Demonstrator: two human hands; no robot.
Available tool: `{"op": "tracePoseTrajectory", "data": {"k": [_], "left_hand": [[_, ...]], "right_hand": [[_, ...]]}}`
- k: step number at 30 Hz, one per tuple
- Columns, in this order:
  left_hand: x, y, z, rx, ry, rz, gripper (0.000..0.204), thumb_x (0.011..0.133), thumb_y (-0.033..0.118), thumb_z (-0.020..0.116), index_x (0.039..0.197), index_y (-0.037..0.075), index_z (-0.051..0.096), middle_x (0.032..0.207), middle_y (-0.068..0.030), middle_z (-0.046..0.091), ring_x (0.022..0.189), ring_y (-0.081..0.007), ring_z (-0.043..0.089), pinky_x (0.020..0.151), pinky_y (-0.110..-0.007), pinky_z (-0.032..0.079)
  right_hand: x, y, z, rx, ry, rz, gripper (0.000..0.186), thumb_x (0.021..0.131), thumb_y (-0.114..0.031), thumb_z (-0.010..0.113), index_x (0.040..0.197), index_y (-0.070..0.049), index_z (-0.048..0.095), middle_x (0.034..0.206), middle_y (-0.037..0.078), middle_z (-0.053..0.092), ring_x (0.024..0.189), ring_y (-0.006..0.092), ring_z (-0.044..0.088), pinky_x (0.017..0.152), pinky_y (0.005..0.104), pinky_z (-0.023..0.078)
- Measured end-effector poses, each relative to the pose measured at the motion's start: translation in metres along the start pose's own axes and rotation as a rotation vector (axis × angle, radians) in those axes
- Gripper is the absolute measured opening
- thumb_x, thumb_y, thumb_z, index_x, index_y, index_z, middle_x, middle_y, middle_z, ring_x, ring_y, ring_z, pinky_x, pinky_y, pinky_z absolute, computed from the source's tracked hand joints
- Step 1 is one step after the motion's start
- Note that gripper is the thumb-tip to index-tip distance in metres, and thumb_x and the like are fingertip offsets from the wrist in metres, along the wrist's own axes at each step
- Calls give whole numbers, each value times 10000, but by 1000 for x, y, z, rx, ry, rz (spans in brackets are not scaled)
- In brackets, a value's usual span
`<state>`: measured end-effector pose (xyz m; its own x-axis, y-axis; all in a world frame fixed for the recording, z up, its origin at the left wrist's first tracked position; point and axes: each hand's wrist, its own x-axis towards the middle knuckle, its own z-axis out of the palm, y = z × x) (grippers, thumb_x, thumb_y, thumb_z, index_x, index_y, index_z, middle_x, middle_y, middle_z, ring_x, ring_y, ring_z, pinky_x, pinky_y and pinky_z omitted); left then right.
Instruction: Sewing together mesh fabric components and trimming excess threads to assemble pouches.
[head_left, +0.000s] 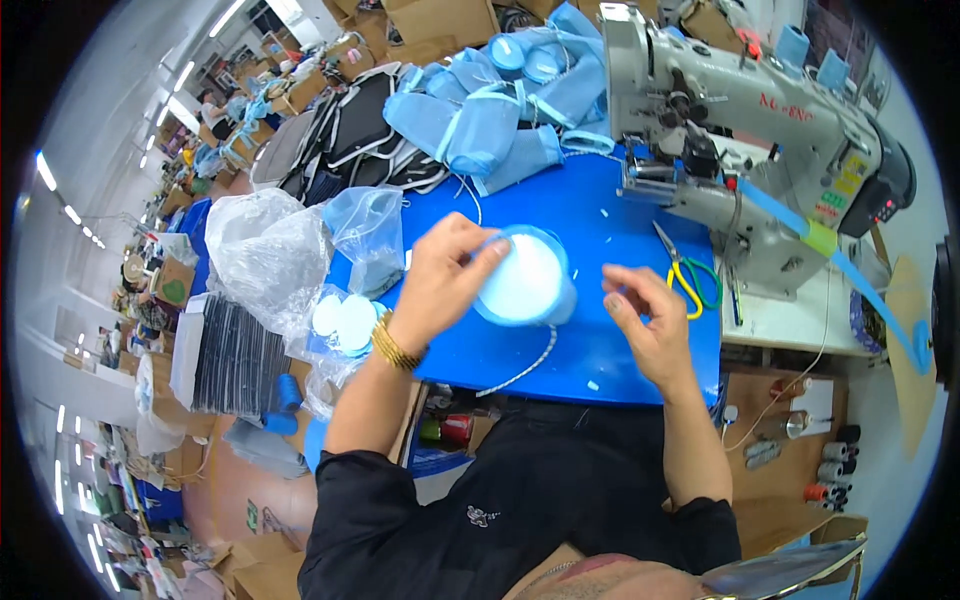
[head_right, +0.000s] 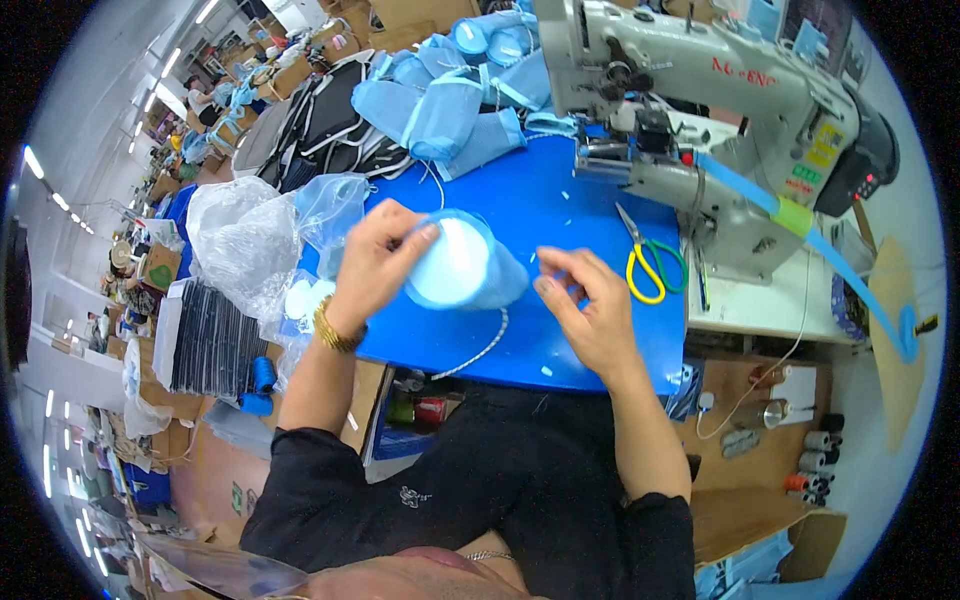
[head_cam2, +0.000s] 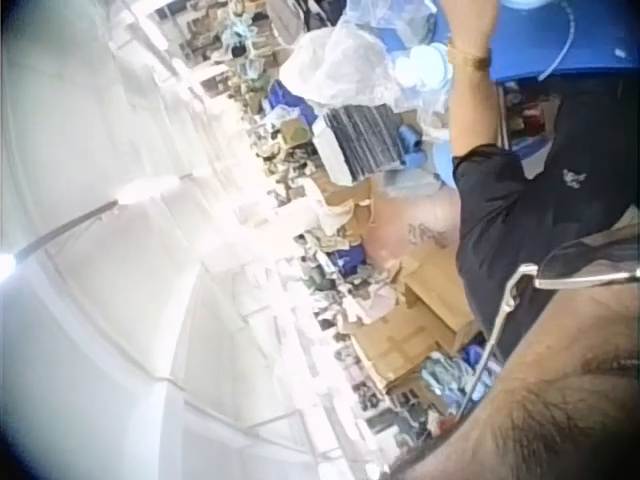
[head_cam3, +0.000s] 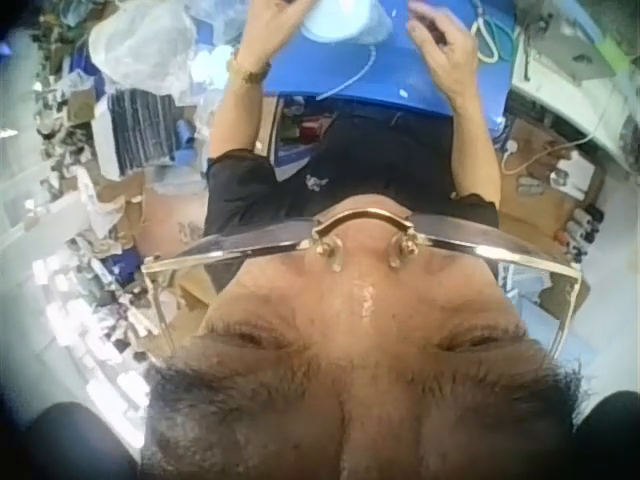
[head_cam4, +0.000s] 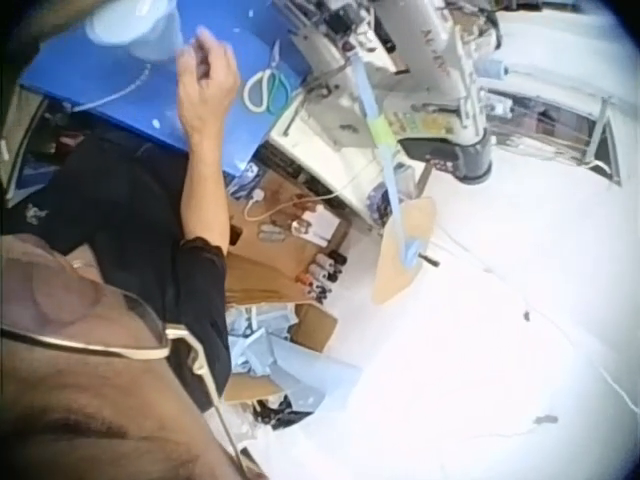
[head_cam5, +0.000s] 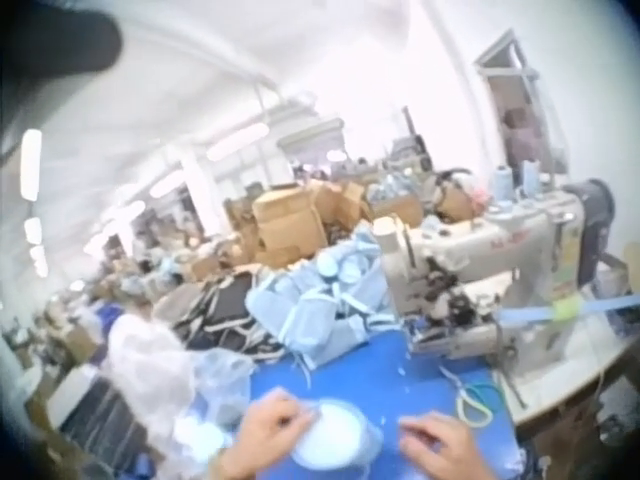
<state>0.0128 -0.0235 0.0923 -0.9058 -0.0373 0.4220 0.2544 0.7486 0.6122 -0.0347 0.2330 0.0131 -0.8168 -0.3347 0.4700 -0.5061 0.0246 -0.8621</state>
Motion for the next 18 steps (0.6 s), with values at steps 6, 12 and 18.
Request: {"op": "tracePoseTrajectory", "data": {"k": [6,12,18], "left_hand": [[111,-56,-71,293,583,274,146,839,158,719,911,31,721,787,-87,619,652,-170,554,577,-294,432],[217,-149,-35,453,523,215,349,802,220,735,1116,80,676,1064,-151,627,904,-303,623,798,-397,512],[153,-179,128,-43,163,43,183,828,169,712,968,51,710,993,-127,695,937,-287,662,841,-384,521]], "right_hand": [[-56,69,8,-63,23,392,158,871,-83,654,996,3,698,777,63,662,637,123,583,586,259,464],[-67,81,12,-201,65,376,143,856,-80,663,958,9,711,752,75,657,617,105,567,573,254,454],[-56,80,15,-279,42,326,131,847,-77,679,961,-16,702,740,94,639,599,156,590,542,272,447]]}}
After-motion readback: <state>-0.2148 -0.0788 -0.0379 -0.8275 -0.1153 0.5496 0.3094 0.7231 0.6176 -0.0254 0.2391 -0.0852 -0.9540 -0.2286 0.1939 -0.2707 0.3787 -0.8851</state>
